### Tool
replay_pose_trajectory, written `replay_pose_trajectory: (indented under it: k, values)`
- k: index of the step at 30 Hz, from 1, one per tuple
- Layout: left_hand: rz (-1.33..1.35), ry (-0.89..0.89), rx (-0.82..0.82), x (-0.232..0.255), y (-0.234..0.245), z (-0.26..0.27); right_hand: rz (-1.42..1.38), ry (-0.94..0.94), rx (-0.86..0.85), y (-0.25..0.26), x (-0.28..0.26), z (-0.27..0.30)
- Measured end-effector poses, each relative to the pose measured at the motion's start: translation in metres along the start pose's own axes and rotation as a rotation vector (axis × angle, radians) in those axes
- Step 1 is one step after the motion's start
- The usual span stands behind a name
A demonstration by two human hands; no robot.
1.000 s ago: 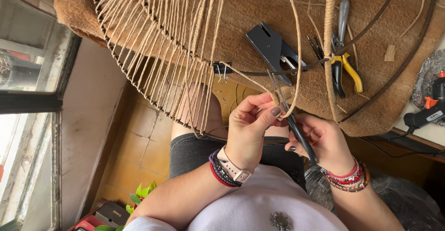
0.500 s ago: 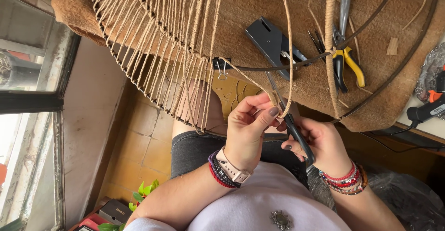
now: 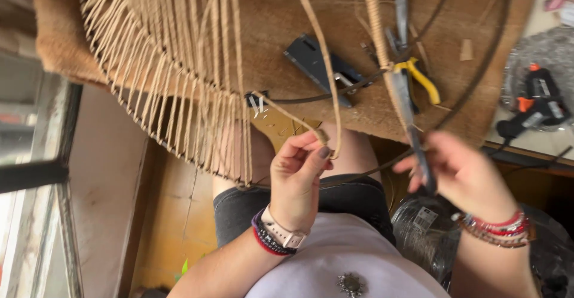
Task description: Weaving wicker strands into a lampshade frame and securing them with hot glue
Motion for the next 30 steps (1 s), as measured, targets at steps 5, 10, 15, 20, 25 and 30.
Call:
replay_pose_trajectory:
  k: [5, 10, 15, 20, 25, 30]
  values:
    - [0.008, 0.013, 0.047, -0.009, 0.005, -0.008, 0.675, 0.299, 0.507, 0.052, 0.014, -0.057]
    - [0.006, -0.009, 0.065, -0.011, 0.008, -0.011, 0.878, 0.603, 0.79, 0.042, -0.008, -0.107]
    - [-0.013, -0.007, 0.117, -0.008, 0.017, -0.018, 0.782, 0.659, 1.002, 0.08, -0.006, -0.071]
    - [-0.011, -0.023, 0.057, -0.004, 0.008, -0.021, 1.1, 0.014, 1.154, 0.154, 0.102, -0.034]
    - [-0.021, -0.007, 0.101, -0.011, 0.016, -0.025, 0.798, -0.201, 1.244, 0.162, 0.121, -0.026]
    - [0.027, -0.033, 0.064, -0.011, 0.015, -0.026, 0.536, 0.202, 1.361, 0.173, 0.104, -0.02]
Point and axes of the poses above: each hand's wrist, its own z-axis away from the middle knuckle, its own y-axis out of the back of the hand, x = y × z, the point moved 7 cm from there along -z, towards the middle knuckle, and after that the axes turned 13 degrees about x, right-handed, at the moved point
